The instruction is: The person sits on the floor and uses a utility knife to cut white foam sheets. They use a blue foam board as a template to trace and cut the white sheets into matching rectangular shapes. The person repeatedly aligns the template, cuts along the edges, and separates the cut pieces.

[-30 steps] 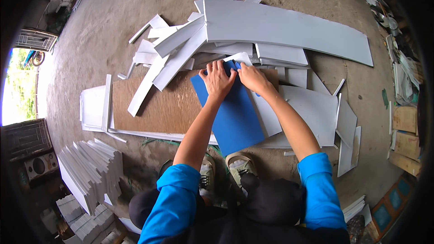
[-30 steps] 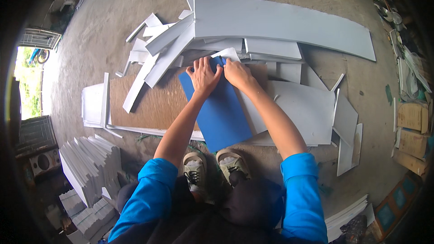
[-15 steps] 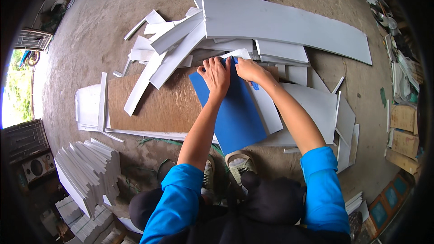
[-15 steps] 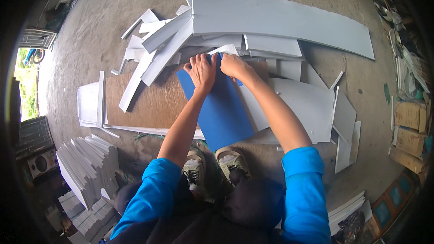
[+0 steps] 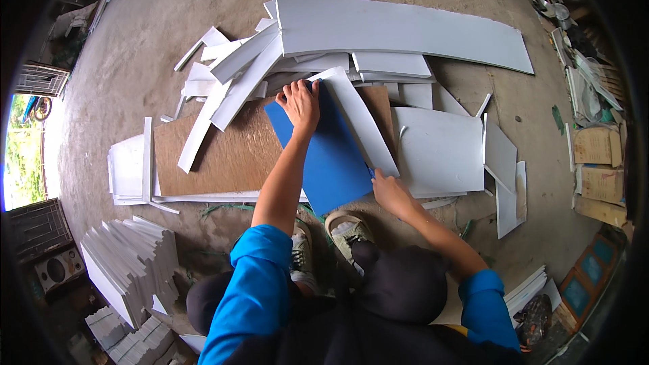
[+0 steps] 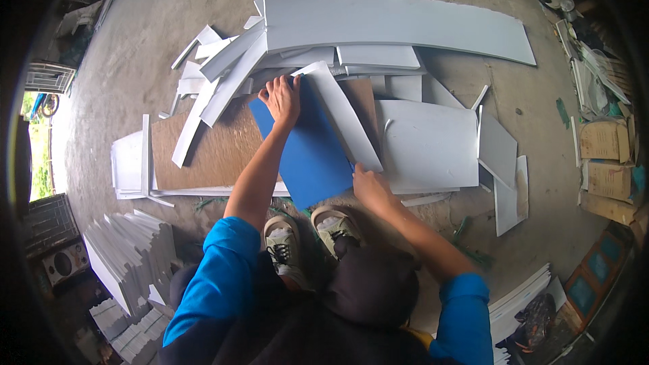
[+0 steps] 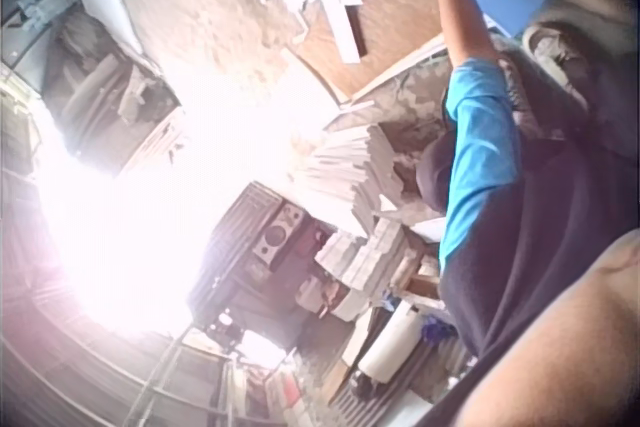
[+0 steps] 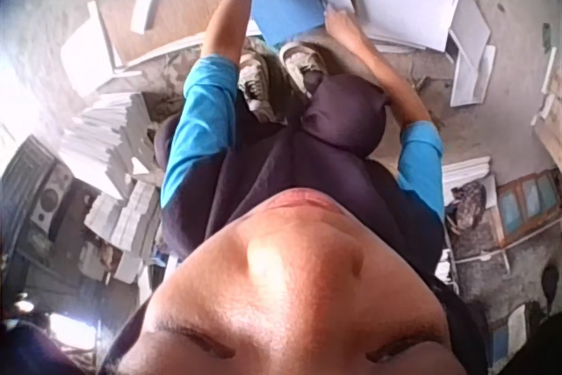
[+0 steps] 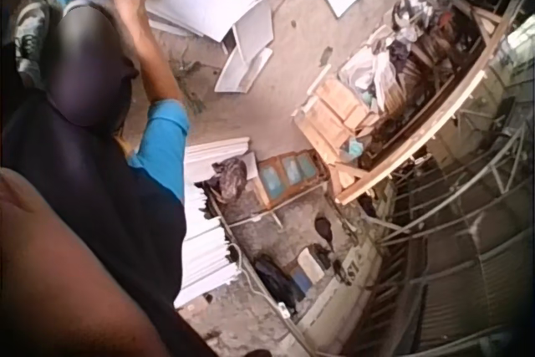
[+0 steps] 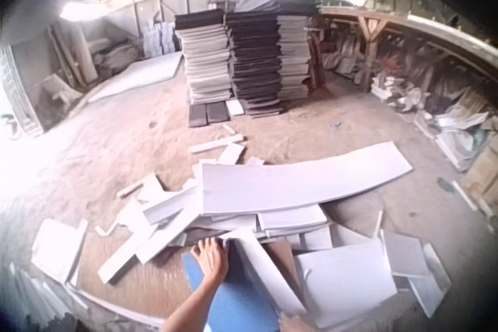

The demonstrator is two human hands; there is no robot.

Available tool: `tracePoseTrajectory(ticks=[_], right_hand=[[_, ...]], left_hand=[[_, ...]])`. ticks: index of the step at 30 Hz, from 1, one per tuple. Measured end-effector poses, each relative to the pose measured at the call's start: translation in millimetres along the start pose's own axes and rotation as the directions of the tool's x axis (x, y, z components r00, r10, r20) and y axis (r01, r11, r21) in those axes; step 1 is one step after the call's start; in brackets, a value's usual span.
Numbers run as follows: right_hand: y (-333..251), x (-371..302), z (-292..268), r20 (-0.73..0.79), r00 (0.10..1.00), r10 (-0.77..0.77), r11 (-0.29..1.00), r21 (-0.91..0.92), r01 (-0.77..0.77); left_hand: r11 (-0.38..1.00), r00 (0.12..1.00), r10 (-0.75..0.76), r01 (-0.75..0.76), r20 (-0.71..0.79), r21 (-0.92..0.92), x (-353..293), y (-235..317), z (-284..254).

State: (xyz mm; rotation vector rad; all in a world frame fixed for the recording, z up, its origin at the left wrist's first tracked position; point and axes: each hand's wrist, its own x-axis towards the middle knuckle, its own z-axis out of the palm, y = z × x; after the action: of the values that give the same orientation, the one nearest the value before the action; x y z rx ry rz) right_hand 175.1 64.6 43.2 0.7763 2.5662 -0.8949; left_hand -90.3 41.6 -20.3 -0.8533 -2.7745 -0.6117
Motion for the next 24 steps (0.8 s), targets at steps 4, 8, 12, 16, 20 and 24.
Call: tracePoseTrajectory(ticks=[4, 8, 12, 16, 20, 24], right_hand=[[-3.9, -0.6, 3.2, -0.026, 1.000, 0.016, 1.000, -0.013, -0.017], [9.1, 1.0, 16.6, -0.105, 0.994, 0.016, 1.000, -0.020, -0.018], [4.4, 6.6, 12.7, -0.131, 0.990, -0.042, 0.999, -0.006, 0.041], [2.7, 38.7, 5.8, -0.177, 0.982, -0.069, 0.998, -0.001, 0.070], [-3.9, 71.2, -5.5, -0.242, 0.965, -0.104, 0.994, 0.000, 0.107], [-2.2, 81.4, -6.2, -0.160, 0.987, -0.036, 0.999, 0.005, 0.037]], left_hand=[[0.972, 0.972, 0.216, -0.223, -0.091, -0.074, -27.0, -2.8, -23.6], [0.753, 0.678, 0.658, -0.573, 0.328, -0.325, -132.4, 15.4, -78.1], [0.784, 0.658, 0.611, -0.582, 0.440, -0.217, -162.8, 16.1, -93.6], [0.786, 0.690, 0.605, -0.598, 0.397, -0.159, -135.9, 12.7, -84.2], [0.787, 0.717, 0.608, -0.599, 0.341, -0.145, -108.9, 6.4, -73.2], [0.795, 0.729, 0.601, -0.589, 0.327, -0.148, -106.4, 6.8, -66.3]])
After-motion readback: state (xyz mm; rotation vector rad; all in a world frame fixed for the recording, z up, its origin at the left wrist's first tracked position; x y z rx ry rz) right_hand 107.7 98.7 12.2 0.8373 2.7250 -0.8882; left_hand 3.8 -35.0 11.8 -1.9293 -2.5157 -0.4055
